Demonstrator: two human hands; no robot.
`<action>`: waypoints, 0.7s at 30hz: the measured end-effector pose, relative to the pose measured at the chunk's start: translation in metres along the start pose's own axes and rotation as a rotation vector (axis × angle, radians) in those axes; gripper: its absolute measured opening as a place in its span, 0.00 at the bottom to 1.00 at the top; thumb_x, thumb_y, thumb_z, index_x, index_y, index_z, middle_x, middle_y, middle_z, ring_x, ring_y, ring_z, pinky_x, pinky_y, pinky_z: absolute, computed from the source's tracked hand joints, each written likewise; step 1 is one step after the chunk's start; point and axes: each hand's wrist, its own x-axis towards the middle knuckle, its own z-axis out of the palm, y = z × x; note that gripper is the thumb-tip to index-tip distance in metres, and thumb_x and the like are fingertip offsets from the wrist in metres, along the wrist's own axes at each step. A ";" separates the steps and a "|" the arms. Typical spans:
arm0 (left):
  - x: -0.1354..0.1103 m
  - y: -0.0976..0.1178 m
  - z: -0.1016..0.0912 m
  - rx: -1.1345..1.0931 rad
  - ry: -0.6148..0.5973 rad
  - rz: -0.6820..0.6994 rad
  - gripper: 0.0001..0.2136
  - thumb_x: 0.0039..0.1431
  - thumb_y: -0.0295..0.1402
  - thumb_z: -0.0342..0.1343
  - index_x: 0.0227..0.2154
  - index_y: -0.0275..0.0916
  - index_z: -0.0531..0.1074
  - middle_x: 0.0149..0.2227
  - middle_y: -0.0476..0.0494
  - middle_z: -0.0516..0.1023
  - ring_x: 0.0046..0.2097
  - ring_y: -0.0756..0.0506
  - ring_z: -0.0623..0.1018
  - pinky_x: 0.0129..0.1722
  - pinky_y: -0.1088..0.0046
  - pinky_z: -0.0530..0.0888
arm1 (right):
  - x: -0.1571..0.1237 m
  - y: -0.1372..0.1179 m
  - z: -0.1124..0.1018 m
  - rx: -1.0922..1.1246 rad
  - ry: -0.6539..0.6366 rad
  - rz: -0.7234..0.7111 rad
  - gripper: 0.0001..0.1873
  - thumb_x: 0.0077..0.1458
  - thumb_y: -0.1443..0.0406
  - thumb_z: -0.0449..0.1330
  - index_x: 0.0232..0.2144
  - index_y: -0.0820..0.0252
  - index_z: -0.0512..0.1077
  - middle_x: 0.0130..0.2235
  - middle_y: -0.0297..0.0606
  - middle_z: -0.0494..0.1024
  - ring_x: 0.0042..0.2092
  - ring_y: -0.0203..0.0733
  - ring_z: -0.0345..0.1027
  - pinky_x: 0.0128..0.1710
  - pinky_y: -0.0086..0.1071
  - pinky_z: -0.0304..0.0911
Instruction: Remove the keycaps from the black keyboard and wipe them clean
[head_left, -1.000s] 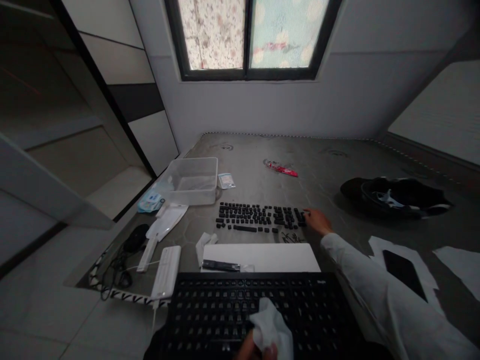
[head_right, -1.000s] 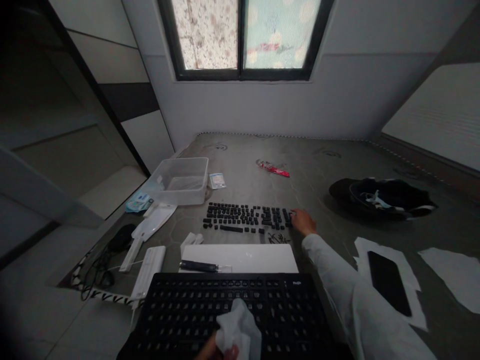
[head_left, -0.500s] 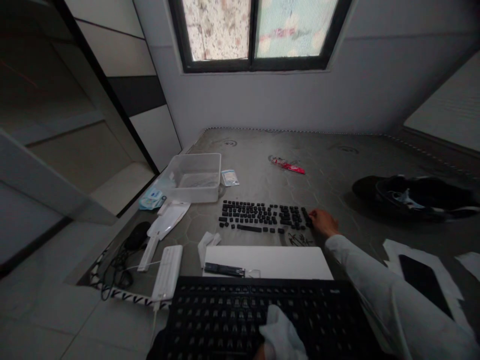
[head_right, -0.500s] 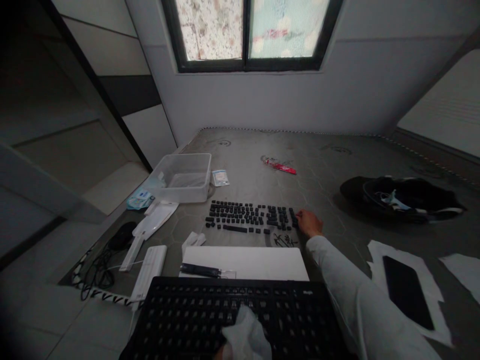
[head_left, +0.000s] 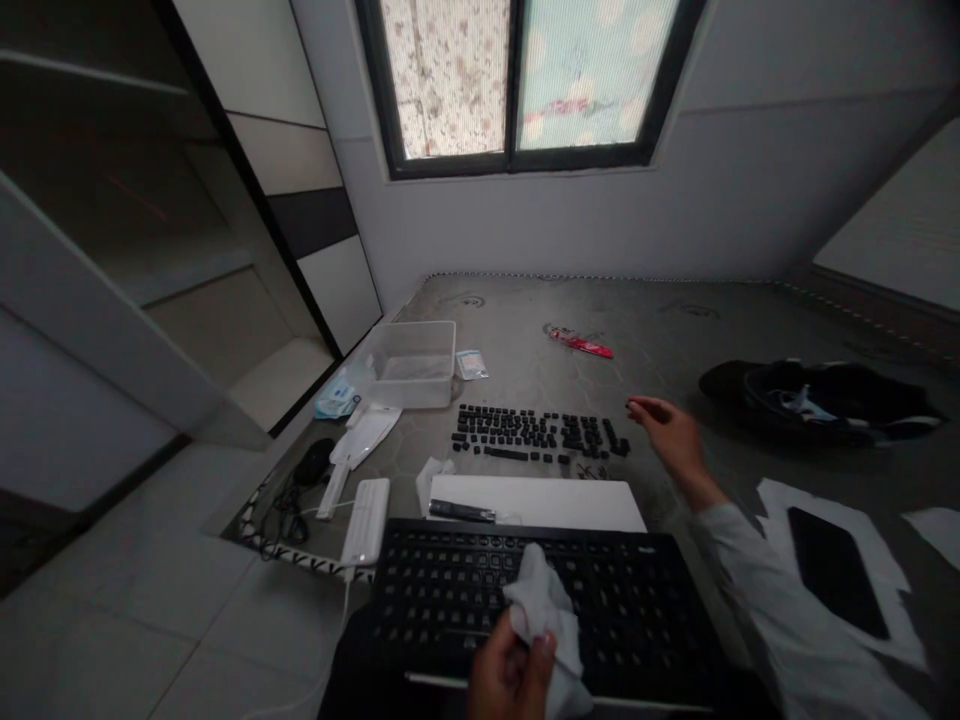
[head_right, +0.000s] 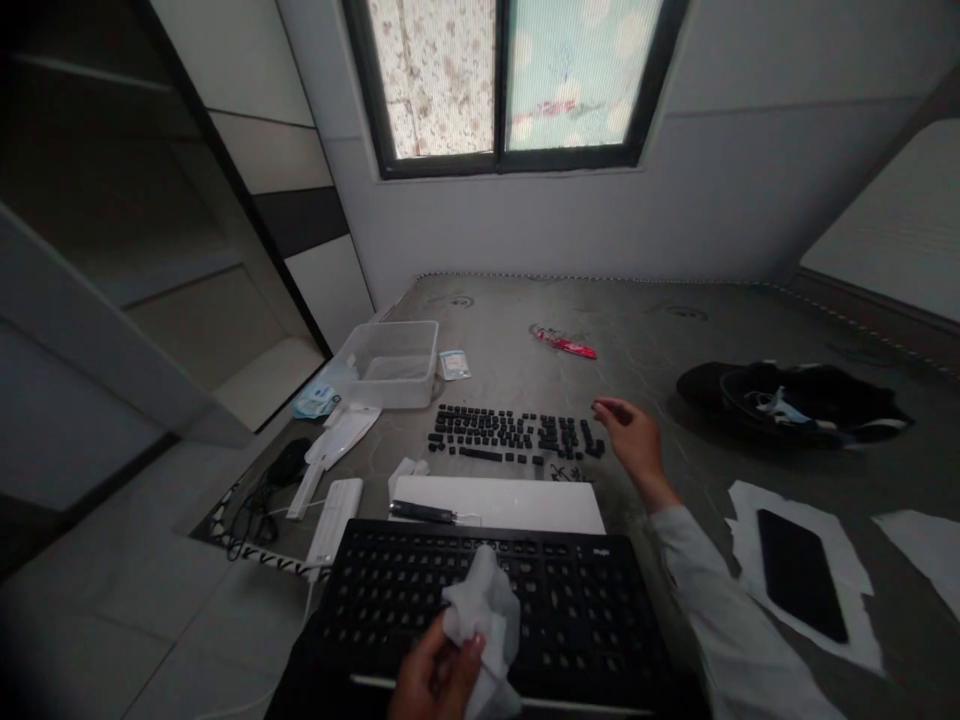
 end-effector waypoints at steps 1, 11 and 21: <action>-0.003 0.001 0.001 -0.027 -0.003 0.024 0.34 0.34 0.58 0.67 0.39 0.35 0.80 0.36 0.34 0.83 0.38 0.37 0.81 0.41 0.68 0.77 | -0.022 -0.012 -0.007 0.056 -0.017 -0.011 0.23 0.55 0.51 0.56 0.45 0.61 0.75 0.42 0.46 0.81 0.41 0.46 0.76 0.41 0.33 0.68; -0.042 0.041 -0.017 -0.170 -0.051 0.175 0.28 0.36 0.48 0.71 0.39 0.35 0.79 0.44 0.30 0.81 0.48 0.33 0.79 0.50 0.59 0.74 | -0.193 -0.148 -0.066 0.318 -0.352 -0.172 0.15 0.52 0.50 0.62 0.33 0.53 0.79 0.40 0.39 0.80 0.44 0.49 0.72 0.48 0.39 0.64; -0.080 0.060 -0.017 -0.038 0.022 0.311 0.29 0.31 0.56 0.69 0.30 0.35 0.81 0.32 0.33 0.83 0.43 0.32 0.80 0.47 0.59 0.75 | -0.255 -0.199 -0.070 0.449 -0.670 -0.269 0.09 0.53 0.56 0.63 0.32 0.50 0.81 0.35 0.37 0.82 0.40 0.47 0.74 0.43 0.35 0.65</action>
